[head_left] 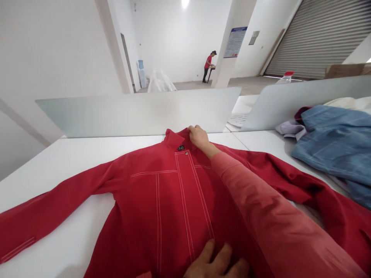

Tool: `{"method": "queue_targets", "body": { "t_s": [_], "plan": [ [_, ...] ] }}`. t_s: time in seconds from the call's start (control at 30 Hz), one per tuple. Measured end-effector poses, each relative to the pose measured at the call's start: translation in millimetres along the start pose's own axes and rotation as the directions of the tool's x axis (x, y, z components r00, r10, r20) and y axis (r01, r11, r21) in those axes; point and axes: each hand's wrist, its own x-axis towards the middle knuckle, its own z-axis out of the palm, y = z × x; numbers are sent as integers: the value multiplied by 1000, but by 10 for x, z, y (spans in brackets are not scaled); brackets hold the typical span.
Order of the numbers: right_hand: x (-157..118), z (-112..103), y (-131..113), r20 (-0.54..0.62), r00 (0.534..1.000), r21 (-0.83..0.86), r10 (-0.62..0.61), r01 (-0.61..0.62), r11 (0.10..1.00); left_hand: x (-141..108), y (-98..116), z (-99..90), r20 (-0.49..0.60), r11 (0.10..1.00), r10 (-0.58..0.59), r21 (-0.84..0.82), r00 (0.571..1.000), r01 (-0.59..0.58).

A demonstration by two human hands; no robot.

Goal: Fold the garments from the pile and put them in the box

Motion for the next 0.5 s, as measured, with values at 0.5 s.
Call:
{"method": "queue_targets", "body": {
  "t_s": [0.5],
  "plan": [
    [-176,100,-299,82,990,-201,-114,129,971,-20,10,117,11,1000,3,-23,1000,-3]
  ]
}}
